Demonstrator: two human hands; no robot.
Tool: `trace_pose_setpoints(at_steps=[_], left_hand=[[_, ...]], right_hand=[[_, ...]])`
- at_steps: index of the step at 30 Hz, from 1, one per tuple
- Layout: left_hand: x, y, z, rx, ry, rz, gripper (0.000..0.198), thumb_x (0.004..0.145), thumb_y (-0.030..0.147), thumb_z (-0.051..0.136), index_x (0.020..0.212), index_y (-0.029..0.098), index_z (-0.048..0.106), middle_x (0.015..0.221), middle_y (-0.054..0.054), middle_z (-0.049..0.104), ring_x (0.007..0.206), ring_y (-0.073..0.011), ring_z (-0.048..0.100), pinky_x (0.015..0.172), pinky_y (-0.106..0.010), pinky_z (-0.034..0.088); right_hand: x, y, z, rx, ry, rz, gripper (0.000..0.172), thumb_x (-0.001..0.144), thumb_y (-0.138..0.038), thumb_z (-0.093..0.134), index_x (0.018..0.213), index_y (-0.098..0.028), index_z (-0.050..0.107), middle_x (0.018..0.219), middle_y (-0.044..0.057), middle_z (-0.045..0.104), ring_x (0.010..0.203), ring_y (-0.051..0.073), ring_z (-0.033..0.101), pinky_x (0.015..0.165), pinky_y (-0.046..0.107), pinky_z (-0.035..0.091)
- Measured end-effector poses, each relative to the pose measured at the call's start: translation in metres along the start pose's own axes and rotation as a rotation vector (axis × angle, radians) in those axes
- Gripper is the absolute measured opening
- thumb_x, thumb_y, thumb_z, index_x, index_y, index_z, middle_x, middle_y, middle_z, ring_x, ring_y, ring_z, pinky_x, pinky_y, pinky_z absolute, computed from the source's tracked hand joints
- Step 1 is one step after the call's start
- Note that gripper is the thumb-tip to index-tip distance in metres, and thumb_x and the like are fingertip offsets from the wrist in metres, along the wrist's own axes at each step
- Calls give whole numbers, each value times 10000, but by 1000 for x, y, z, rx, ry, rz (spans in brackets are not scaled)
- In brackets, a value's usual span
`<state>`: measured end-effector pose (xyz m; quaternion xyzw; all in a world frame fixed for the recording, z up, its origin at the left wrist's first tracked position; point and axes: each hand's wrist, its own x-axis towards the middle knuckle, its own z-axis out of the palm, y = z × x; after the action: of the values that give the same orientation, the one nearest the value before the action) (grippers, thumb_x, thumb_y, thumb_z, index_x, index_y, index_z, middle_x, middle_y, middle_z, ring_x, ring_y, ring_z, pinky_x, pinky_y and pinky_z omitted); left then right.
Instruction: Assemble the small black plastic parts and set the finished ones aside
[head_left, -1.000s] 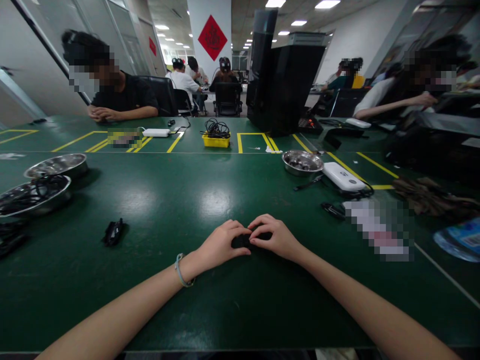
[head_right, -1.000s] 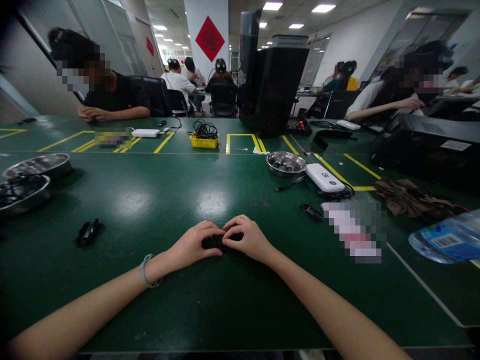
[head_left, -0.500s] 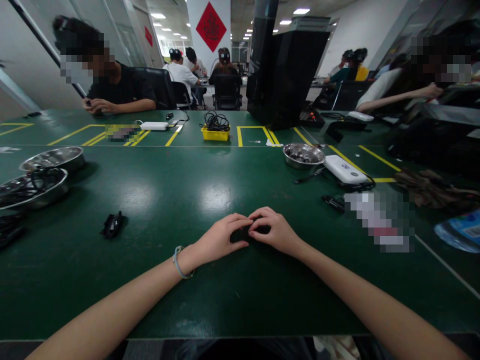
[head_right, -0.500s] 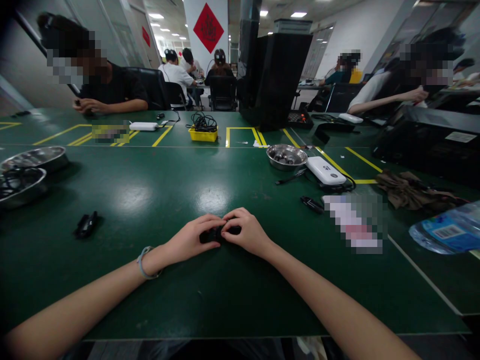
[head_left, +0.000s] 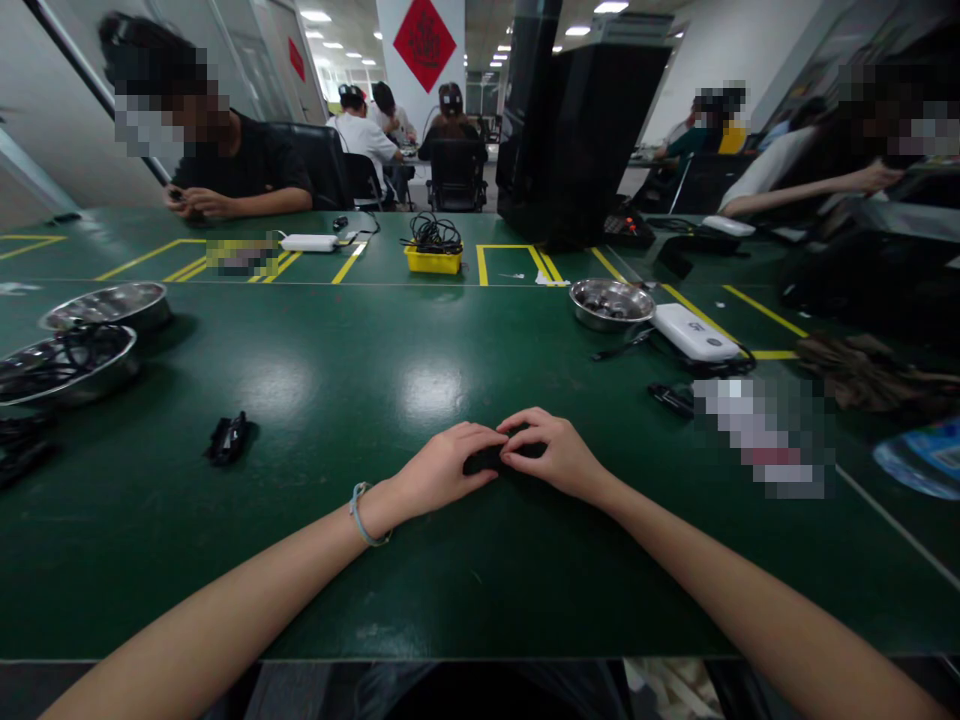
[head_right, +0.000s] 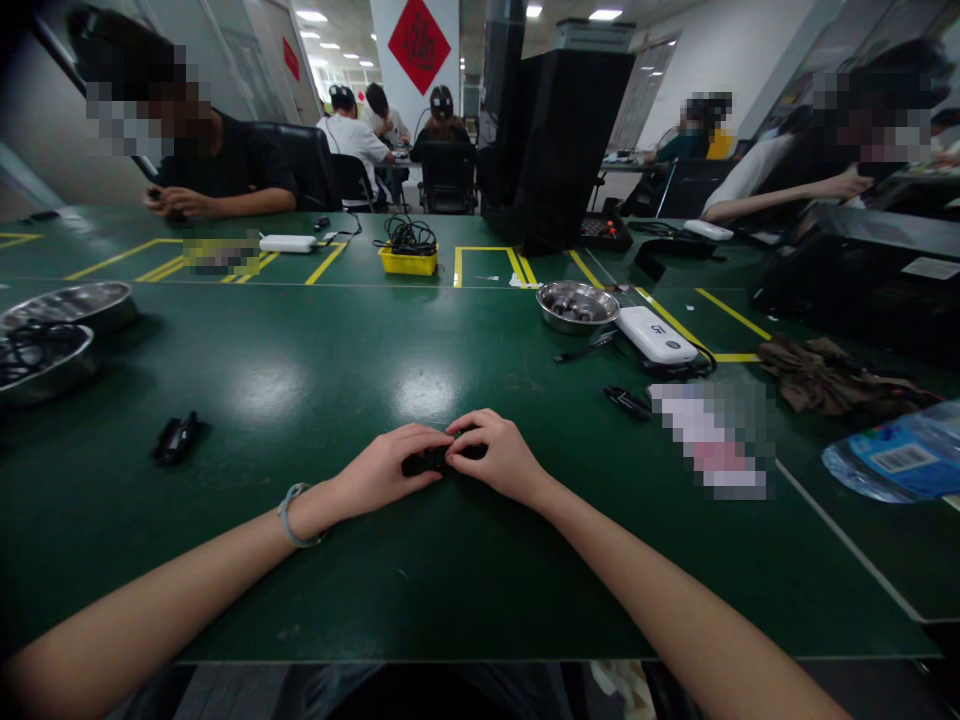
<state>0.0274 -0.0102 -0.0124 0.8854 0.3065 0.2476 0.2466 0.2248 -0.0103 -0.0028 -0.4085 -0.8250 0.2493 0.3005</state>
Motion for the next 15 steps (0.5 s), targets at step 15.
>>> trace_pose_setpoints(at_steps=[15], left_hand=[[-1,-2,-1,71,-15,90,353,770,191,595,1119,203,539,1121,-47,563,991,-157,521,863,-299,439]], right_hand=[[-1,-6,5,-49,16,-8,52,680,-176,617,642,-199,644,878,32,643,904,185,529,820,357,427]])
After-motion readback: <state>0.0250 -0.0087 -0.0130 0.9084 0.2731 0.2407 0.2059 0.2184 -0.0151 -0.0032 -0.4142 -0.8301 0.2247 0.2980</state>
